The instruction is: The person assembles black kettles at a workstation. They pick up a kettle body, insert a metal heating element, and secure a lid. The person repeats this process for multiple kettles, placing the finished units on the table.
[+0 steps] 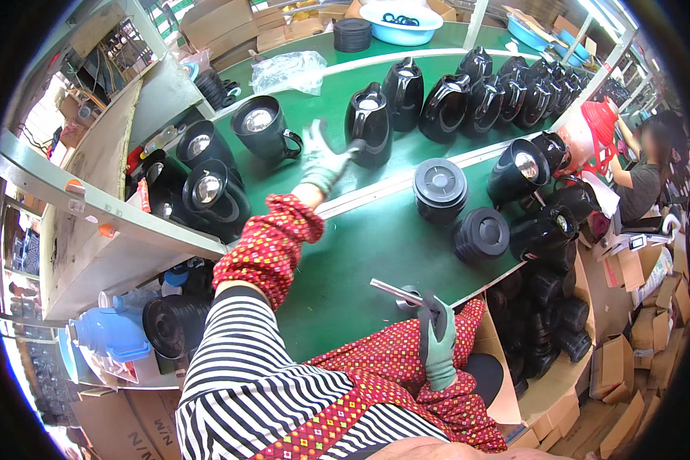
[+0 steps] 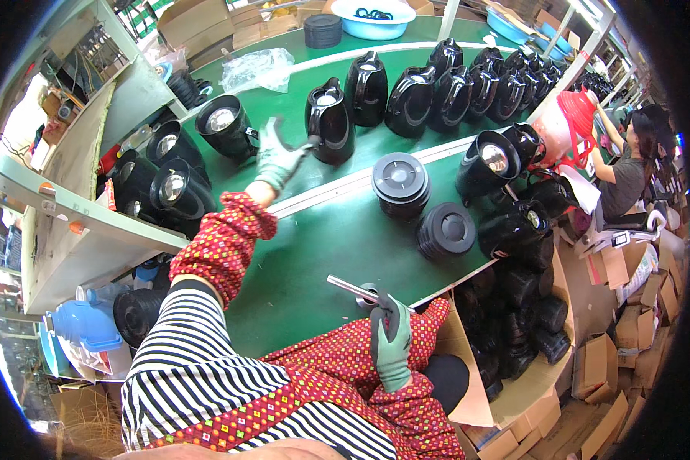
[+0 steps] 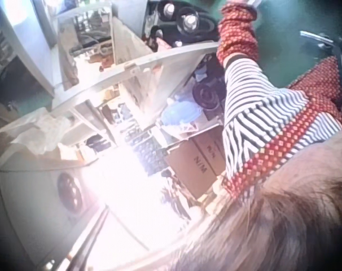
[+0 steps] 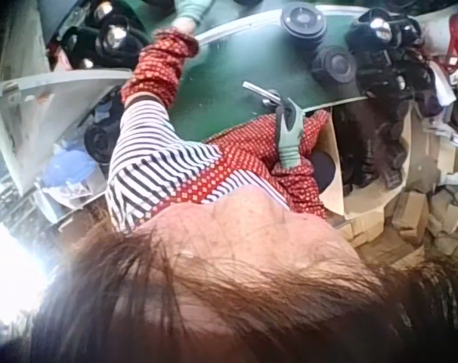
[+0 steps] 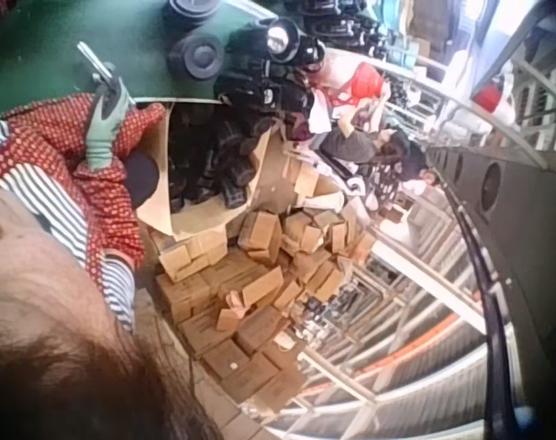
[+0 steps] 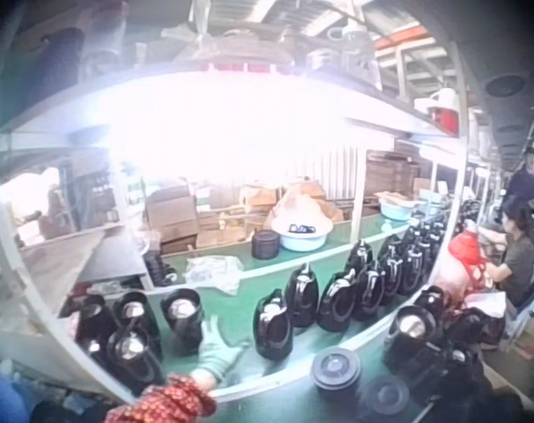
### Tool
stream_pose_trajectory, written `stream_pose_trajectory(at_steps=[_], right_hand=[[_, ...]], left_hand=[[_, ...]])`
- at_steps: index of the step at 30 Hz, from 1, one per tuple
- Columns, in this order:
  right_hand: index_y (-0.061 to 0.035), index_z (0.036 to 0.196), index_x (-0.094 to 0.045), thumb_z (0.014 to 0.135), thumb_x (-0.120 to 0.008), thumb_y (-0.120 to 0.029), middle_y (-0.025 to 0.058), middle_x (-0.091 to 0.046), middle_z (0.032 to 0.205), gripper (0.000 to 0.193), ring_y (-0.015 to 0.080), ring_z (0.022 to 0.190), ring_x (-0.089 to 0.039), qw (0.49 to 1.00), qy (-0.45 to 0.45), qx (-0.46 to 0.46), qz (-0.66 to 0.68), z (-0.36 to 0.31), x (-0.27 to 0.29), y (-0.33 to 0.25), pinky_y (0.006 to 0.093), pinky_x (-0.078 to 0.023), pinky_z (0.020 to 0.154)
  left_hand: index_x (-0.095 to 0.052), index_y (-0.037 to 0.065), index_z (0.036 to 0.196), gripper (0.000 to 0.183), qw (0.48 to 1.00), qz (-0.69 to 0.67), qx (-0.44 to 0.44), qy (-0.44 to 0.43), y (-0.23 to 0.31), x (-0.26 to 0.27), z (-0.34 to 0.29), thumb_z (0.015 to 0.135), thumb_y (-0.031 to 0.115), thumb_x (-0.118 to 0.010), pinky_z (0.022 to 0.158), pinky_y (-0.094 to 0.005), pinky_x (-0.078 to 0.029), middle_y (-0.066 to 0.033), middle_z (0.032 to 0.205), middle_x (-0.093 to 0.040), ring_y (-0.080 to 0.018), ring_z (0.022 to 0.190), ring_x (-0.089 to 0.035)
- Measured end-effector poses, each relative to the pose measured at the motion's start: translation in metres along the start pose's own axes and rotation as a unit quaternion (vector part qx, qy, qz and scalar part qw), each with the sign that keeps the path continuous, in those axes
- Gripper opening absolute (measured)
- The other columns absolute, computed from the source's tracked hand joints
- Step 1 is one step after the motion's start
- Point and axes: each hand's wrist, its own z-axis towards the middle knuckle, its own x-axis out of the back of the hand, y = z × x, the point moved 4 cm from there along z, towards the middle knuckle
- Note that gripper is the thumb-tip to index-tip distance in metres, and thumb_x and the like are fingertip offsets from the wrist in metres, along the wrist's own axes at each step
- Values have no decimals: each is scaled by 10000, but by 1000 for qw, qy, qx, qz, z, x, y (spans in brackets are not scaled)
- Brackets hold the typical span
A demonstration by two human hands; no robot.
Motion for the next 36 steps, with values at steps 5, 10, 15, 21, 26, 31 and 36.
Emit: stream_pose_trajectory(at_steps=[5, 10, 15, 21, 26, 31, 36], right_hand=[[41, 1275, -602, 1029, -603, 14, 177, -701, 1266, 247, 243, 1078, -744, 998, -41, 17, 47, 1, -11, -5, 349, -583, 955], [52, 1260, -595, 1038, -601, 26, 194, -675, 1312, 223, 244, 1128, -718, 975, -46, -78, 201, 9, -21, -4, 341, -592, 958], [46, 1473, -509, 1053, -680, -187, 186, -589, 1431, 510, 219, 1149, -683, 999, -36, -27, -1, 28, 0, -22, 343, -543, 1033], [-169, 1684, -267, 1027, -709, -314, 191, -391, 1614, 805, 240, 945, -743, 969, -89, -189, 134, 68, -24, -120, 336, -618, 601], [-90, 1535, -468, 922, -803, -536, 104, -683, 1185, 829, 197, 771, -736, 934, -115, -227, 252, 50, 0, -131, 347, -626, 582], [10, 1489, -513, 994, -766, -385, 117, -650, 1374, 682, 232, 1245, -658, 940, -159, -77, 291, -9, 76, -110, 370, -580, 1006], [30, 1587, -403, 804, -925, -410, 151, -570, 1509, 1038, 251, 1356, -585, 879, -181, -152, 415, -40, 133, -64, 421, -488, 1135]], left_hand=[[-356, 46, 1574, 980, 982, 138, 128, -11, -98, 83, 47, 822, 418, -863, 1088, -479, -526, -231, 1670, -319, -404, 1385, -557], [-533, 53, 1457, 722, 968, 209, 84, -109, -130, 105, 64, 880, 389, -808, 982, -487, -572, -185, 1642, -433, -428, 1192, -684], [-662, 61, 1204, 470, 988, 100, -81, -87, -49, 117, 10, 813, 264, -828, 952, -466, -570, -170, 1405, -663, -383, 1152, -696], [-681, 83, 1003, 359, 946, -68, -279, -151, 106, 203, -95, 713, 117, -890, 726, -401, -610, -187, 1392, -665, -340, 869, -742], [-716, 70, 1006, 329, 867, -118, -413, -253, 182, 229, -159, 741, 106, -905, 722, -383, -636, -221, 1398, -661, -350, 874, -780], [-431, 45, 1555, 808, 861, -364, -253, -251, 178, 231, -178, 827, -82, -756, 749, -314, -596, -314, 1585, -460, -199, 869, -736], [-486, 19, 1545, 530, 538, -478, 274, -638, 117, 132, -218, 1098, 282, -594, 953, -362, -585, -134, 1395, -648, -208, 1153, -685]])
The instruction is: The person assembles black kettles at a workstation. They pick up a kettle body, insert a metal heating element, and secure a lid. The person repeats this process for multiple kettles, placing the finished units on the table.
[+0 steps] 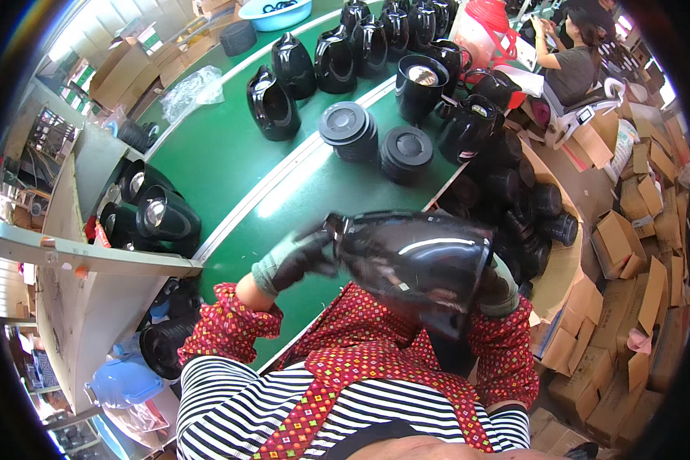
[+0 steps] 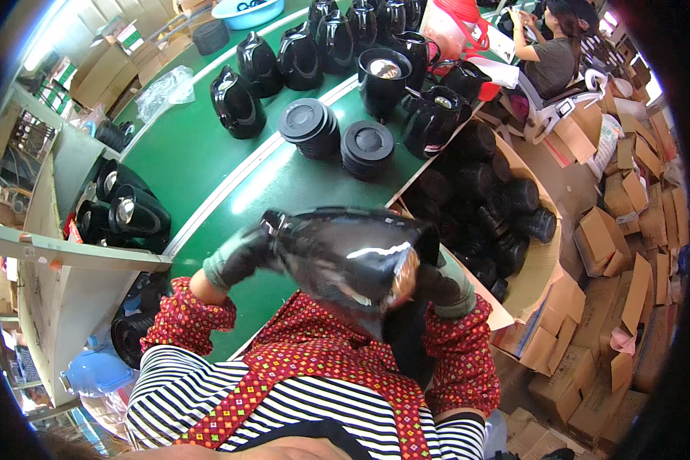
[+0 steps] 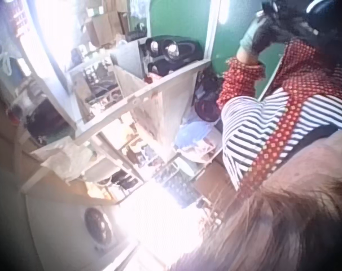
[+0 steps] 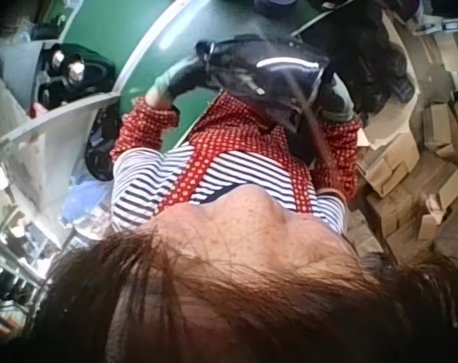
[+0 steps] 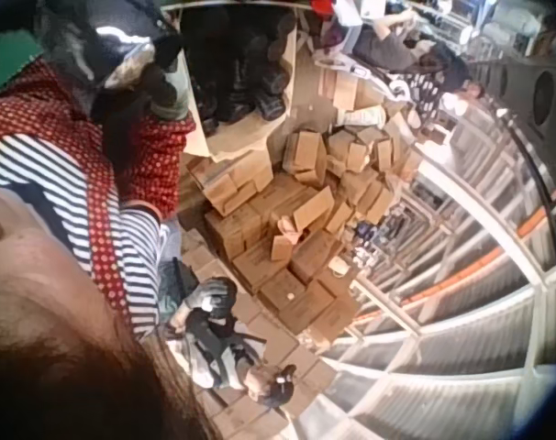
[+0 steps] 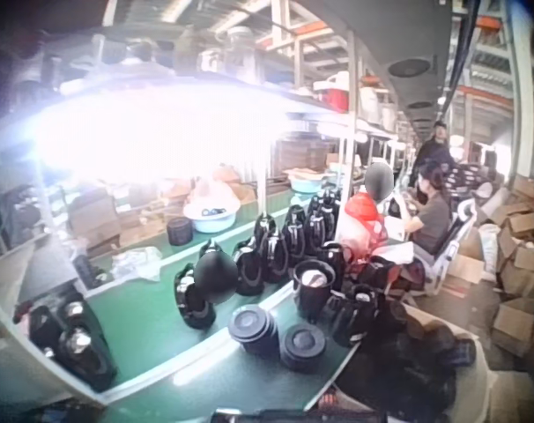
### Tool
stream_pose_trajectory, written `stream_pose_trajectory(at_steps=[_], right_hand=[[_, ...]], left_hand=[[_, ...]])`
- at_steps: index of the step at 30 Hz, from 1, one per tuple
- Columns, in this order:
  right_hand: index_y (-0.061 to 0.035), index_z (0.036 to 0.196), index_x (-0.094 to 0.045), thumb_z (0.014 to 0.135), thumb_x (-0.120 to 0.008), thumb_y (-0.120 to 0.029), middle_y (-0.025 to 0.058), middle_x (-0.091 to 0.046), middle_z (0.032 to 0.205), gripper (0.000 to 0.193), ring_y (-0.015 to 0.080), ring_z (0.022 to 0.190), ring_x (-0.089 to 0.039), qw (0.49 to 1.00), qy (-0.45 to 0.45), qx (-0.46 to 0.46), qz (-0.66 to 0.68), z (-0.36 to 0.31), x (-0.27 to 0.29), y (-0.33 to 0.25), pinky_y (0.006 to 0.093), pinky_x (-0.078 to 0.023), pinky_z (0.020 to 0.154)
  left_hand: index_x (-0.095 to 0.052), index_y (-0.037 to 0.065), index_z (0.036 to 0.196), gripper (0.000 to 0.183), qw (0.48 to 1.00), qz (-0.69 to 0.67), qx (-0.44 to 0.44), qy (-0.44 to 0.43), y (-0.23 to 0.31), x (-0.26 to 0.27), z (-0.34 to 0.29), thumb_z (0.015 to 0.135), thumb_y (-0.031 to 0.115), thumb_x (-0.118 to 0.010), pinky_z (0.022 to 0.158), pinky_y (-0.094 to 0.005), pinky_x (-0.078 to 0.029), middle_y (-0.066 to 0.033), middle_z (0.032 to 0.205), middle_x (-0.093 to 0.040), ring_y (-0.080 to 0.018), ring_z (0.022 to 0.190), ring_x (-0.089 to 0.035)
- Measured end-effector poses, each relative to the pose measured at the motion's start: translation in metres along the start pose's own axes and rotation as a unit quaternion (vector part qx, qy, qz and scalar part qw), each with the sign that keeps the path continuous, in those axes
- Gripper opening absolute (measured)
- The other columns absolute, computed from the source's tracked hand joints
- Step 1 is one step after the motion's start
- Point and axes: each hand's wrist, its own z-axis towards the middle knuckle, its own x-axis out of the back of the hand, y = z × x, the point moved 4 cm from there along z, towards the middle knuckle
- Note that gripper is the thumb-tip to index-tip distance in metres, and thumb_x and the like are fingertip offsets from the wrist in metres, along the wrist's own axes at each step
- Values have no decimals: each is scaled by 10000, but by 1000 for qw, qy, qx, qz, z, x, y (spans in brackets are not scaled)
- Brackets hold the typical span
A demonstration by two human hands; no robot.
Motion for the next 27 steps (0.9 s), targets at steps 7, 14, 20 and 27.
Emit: stream_pose_trajectory(at_steps=[7, 14, 20, 27], right_hand=[[62, 1535, -510, 698, -912, -268, 128, -653, 1441, 986, 184, 1323, -588, 969, -138, -126, -159, 57, -59, -33, 353, -423, 1179], [-239, 1604, -485, 813, -798, -696, 236, -423, 1637, 967, 420, 1505, -395, 674, 188, 54, -712, 203, 39, -25, 530, -326, 1230], [-412, 1620, -413, 783, -772, -735, 326, -270, 1664, 966, 539, 1490, -295, 512, 245, 12, -823, 261, 100, -10, 642, -226, 1225], [-191, 1625, -456, 856, -783, -458, 233, -461, 1532, 878, 427, 1389, -431, 695, 186, 234, -654, 183, 39, -20, 512, -332, 1190]], left_hand=[[-447, 35, 1580, 523, 966, -122, -43, -223, -48, -46, 28, 1112, 250, -541, 1097, -450, -548, -165, 1563, -528, -297, 1329, -615], [-430, 16, 1586, 533, 982, -112, -108, -104, -49, -4, 35, 1117, 249, -527, 1134, -453, -522, -179, 1578, -511, -308, 1358, -595], [-414, 1, 1592, 541, 984, -68, -160, -32, -38, 24, 22, 1122, 249, -515, 1166, -456, -499, -192, 1592, -497, -317, 1383, -578], [-448, -28, 1563, 561, 967, -225, -120, -16, -49, 28, 30, 1077, 207, -600, 1212, -429, -456, -196, 1544, -554, -295, 1420, -550]])
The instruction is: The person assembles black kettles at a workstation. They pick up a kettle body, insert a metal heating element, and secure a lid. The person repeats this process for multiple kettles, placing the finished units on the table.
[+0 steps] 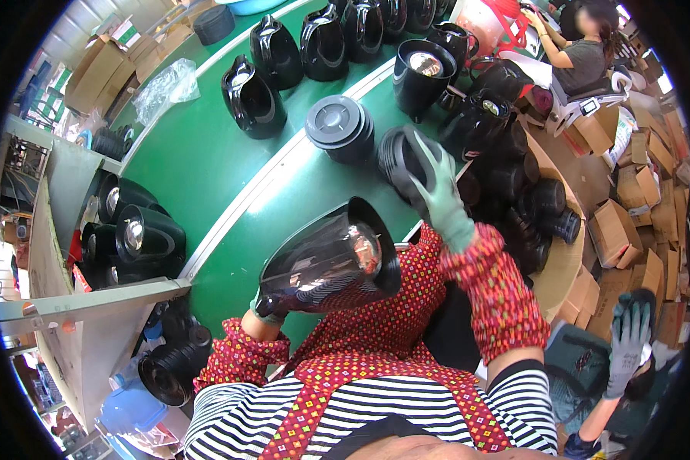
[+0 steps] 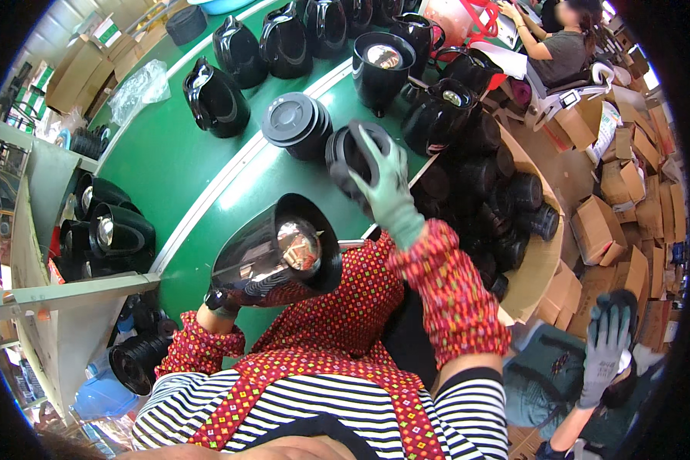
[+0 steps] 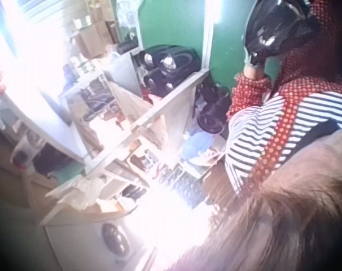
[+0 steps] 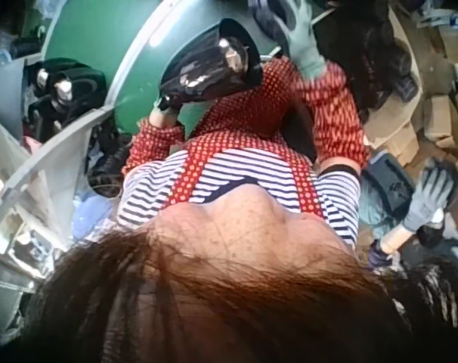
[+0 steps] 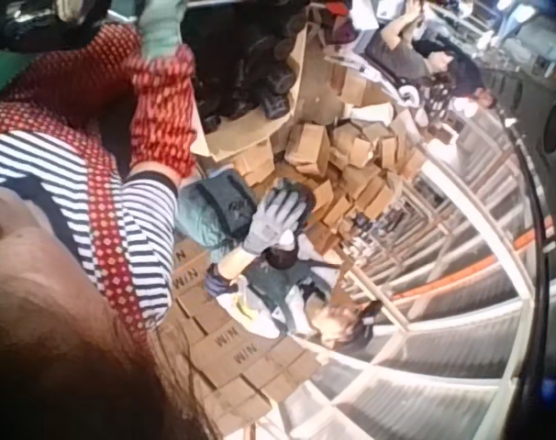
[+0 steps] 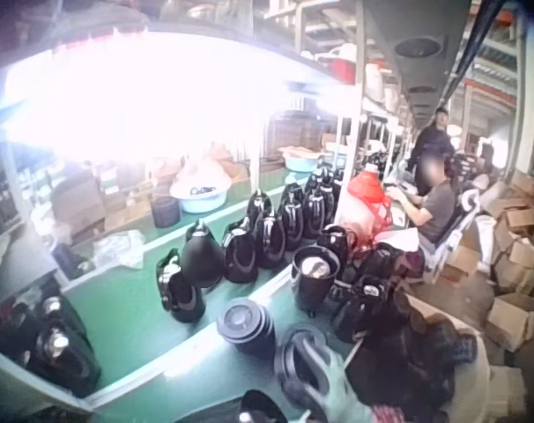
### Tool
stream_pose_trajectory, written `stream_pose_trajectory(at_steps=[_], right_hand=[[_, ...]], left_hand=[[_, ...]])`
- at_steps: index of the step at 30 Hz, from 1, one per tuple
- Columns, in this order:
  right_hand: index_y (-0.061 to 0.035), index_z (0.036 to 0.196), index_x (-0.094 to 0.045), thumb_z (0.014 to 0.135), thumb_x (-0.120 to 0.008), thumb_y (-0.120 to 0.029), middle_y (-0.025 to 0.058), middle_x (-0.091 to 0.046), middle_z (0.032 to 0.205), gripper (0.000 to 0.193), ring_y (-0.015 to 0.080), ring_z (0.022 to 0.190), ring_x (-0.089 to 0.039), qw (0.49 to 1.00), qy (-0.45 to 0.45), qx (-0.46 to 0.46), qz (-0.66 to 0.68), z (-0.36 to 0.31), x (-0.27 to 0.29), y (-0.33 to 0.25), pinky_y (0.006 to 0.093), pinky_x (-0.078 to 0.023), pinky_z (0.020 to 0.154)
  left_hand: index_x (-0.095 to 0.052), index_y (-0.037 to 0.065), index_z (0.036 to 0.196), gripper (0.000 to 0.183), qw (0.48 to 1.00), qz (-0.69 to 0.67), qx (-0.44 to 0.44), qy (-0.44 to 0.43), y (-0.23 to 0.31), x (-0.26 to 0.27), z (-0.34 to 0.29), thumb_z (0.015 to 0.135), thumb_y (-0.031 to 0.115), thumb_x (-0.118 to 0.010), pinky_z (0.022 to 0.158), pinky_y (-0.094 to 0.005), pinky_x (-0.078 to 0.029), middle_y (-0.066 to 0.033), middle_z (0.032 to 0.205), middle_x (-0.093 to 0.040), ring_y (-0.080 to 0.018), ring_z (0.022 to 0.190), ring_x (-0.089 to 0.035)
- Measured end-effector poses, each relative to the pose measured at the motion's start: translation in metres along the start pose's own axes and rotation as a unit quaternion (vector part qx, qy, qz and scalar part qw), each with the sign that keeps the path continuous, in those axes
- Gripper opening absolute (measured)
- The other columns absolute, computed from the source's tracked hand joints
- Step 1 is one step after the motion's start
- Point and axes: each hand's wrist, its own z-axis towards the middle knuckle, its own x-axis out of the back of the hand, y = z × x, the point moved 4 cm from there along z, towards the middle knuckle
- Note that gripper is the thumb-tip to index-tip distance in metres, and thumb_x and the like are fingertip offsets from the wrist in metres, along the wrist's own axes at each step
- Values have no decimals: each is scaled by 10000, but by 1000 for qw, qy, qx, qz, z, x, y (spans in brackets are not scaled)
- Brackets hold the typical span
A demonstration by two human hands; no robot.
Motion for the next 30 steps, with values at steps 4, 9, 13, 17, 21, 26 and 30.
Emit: stream_pose_trajectory(at_steps=[4, 9, 13, 17, 21, 26, 30], right_hand=[[-30, 1624, -427, 905, -685, -577, 204, -458, 1605, 940, 384, 1473, -410, 984, -37, 55, 168, -75, 43, -79, 470, -305, 1227], [-2, 1608, -433, 947, -666, -662, 224, -426, 1638, 963, 379, 1497, -395, 962, -6, -31, 272, -131, 63, -106, 462, -283, 1238], [8, 1622, -392, 962, -719, -554, 214, -422, 1634, 928, 339, 1543, -349, 937, 15, -36, 348, -158, 76, -113, 439, -265, 1258], [12, 1630, -346, 1038, -703, -303, 149, -449, 1592, 761, 256, 1514, -388, 837, 43, -113, 534, -182, 72, -111, 396, -273, 1261], [0, 1671, -234, 1163, -393, -439, 118, -285, 1736, 690, 225, 1583, -310, 796, -75, -298, 521, -204, 72, -82, 370, -259, 1296], [9, 1677, -198, 1096, -509, -462, 204, -226, 1747, 810, 341, 1610, -250, 967, 23, -53, 247, -213, 119, -102, 438, -231, 1301], [5, 1686, -177, 1036, -586, -515, 263, -211, 1730, 928, 386, 1614, -202, 965, 100, 135, 203, -215, 120, -143, 449, -140, 1318]], left_hand=[[-482, 0, 1558, 526, 985, 155, -3, -79, -30, 18, 12, 1087, 205, -594, 1188, -414, -468, -165, 1563, -548, -266, 1396, -573], [-547, -39, 1476, 512, 946, 291, -76, -119, -30, -19, 8, 1014, 140, -676, 1104, -408, -533, -173, 1443, -629, -270, 1281, -645], [-599, -70, 1411, 503, 883, 422, -175, -106, -25, -39, 3, 956, 89, -741, 1036, -403, -584, -179, 1347, -693, -273, 1189, -702], [-703, -37, 1235, 610, 686, 645, -336, 25, 17, -90, -29, 762, 285, -914, 962, -383, -577, -132, 1164, -745, -239, 1063, -715], [-662, -83, 1239, 624, 565, 672, -476, -48, 42, -113, -33, 794, 273, -917, 879, -394, -624, -354, 1408, -601, -378, 1130, -715], [-554, -48, 1384, 830, 671, 653, -336, -100, 33, -83, -33, 763, 342, -944, 975, -434, -584, -261, 1391, -631, -335, 1183, -685], [-597, -71, 1290, 744, 738, 595, -310, -79, 28, -77, -19, 752, 308, -943, 975, -443, -582, -270, 1359, -655, -359, 1156, -701]])
